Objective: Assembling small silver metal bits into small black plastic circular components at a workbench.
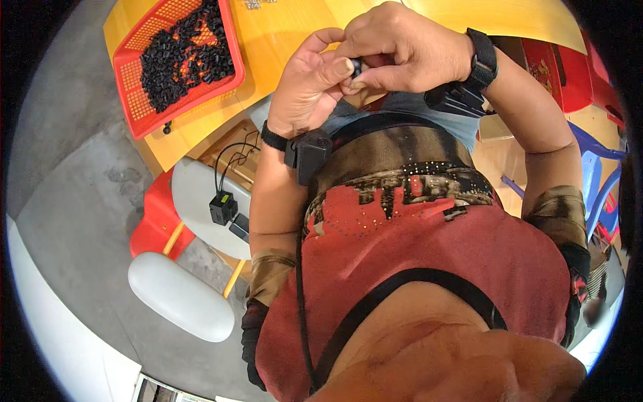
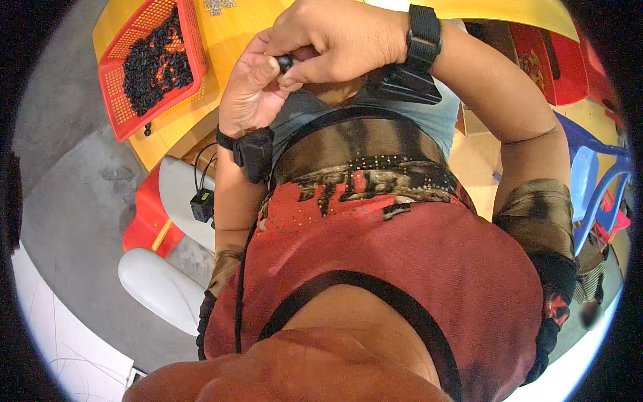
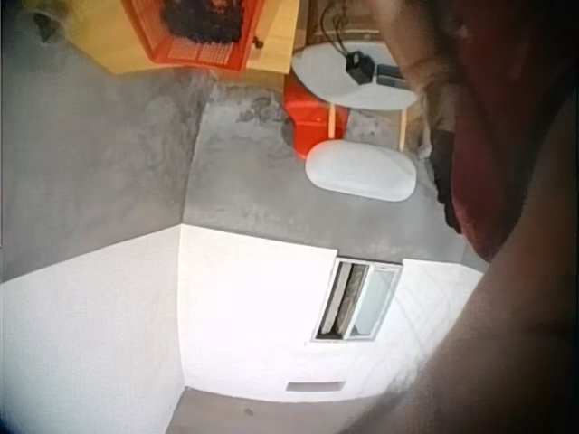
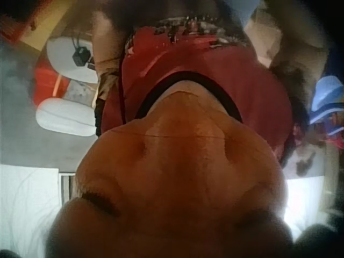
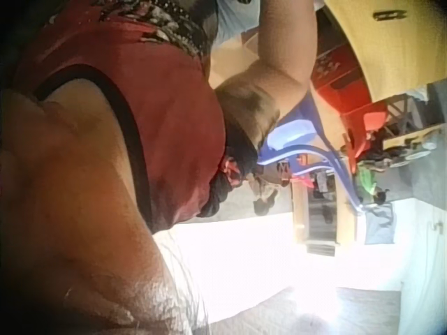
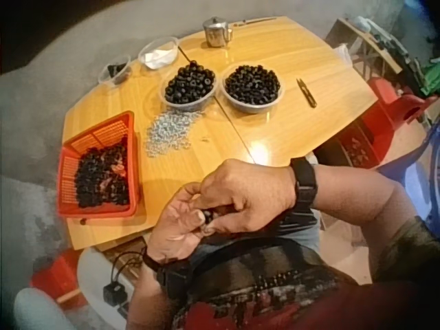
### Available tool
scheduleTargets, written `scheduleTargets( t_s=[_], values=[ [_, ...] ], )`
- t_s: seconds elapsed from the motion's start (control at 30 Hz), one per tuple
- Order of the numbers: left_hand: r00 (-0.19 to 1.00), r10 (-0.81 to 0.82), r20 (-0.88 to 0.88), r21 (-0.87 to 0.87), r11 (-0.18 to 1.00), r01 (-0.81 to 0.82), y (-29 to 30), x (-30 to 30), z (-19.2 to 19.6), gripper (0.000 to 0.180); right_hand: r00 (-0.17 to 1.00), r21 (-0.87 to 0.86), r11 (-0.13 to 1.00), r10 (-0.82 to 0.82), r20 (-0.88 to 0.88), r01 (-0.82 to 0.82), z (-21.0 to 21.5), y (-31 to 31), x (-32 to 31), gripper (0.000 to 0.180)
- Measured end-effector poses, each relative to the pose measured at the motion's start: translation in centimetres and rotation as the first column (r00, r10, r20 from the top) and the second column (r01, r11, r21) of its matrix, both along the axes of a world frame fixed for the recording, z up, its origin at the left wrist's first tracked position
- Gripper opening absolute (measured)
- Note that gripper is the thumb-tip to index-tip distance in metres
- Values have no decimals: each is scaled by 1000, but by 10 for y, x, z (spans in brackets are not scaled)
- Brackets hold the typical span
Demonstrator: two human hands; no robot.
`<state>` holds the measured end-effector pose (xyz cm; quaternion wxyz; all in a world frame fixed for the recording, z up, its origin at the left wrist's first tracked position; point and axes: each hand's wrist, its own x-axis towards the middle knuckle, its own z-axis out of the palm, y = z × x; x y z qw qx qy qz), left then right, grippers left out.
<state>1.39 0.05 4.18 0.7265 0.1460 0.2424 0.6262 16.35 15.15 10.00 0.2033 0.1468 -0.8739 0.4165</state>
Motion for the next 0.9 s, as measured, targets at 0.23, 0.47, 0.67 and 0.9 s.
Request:
scheduleTargets(
  t_s=[0.23, 0.47, 0.67, 0.9],
  values=[
    [998, -62, -17, -29, 998, 61, -7, -1, -8, 46, 954, 31, 999, 3, 299, -13, -3, 0, 6, 27],
    [996, -7, 86, -36, 999, 10, -8, 10, 3, 44, 969, -57, 997, 67, 239, -55, -7, -2, 6, 28],
    [994, 110, 23, 8, 994, -111, -7, 10, 5, 46, 991, 105, 987, -129, 36, 125, -14, -15, 1, 34],
    [988, 149, 38, 2, 989, -149, -6, 9, 3, 45, 977, 212, 954, -215, 0, 210, -20, -13, 0, 34]
  ],
)
